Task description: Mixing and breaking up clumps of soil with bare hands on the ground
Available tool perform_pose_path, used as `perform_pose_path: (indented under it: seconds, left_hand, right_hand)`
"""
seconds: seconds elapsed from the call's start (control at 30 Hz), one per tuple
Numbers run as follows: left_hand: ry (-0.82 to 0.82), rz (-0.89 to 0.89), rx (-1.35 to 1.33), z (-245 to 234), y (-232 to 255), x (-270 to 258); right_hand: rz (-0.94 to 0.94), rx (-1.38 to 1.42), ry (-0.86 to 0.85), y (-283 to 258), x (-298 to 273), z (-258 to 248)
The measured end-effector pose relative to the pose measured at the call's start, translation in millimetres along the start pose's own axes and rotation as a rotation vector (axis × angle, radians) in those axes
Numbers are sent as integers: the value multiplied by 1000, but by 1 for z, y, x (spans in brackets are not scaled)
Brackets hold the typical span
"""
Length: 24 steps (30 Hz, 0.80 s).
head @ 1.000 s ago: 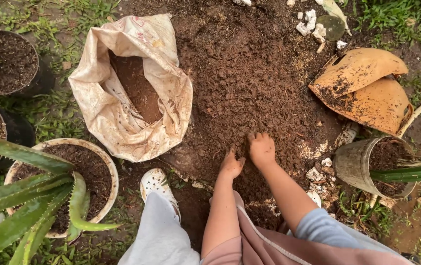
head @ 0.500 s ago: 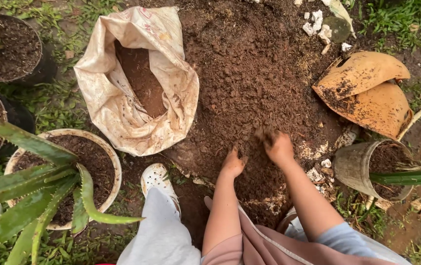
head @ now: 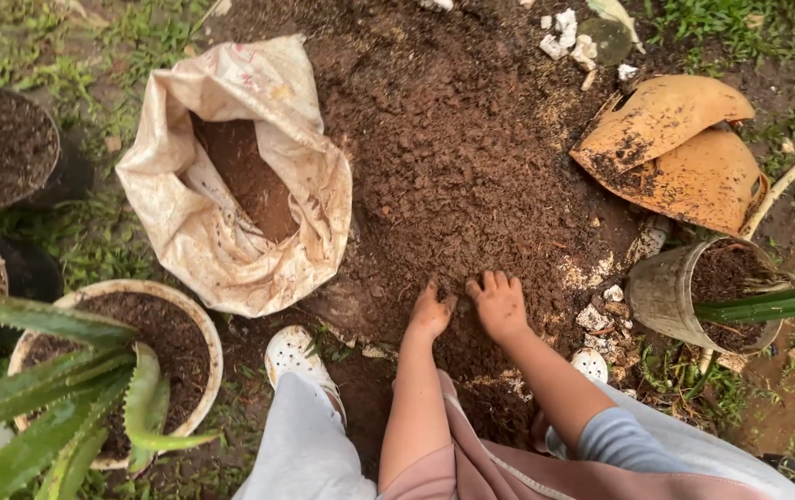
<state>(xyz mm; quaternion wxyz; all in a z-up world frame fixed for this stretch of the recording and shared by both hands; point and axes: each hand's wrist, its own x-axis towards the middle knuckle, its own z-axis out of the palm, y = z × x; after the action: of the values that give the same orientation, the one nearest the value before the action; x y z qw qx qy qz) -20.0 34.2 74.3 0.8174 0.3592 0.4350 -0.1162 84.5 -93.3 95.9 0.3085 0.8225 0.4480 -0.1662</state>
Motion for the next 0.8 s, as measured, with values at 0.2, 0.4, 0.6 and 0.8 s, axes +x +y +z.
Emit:
perform_pose_path:
  seconds: [0.2,0.4,0.6,0.8]
  left_hand:
    - [67,3,238,-6,-6,29]
    - [191,1,748,8,13,4]
    - [81,-34,694,6,-5,16]
    - [20,2,229,9,-6,24]
  right_hand:
    - [57,629,274,46,19,-28]
    - [-74,505,425,105,41,-63]
    - [257,826,123,114,59,-54]
    - [324,566,23,92,59,1]
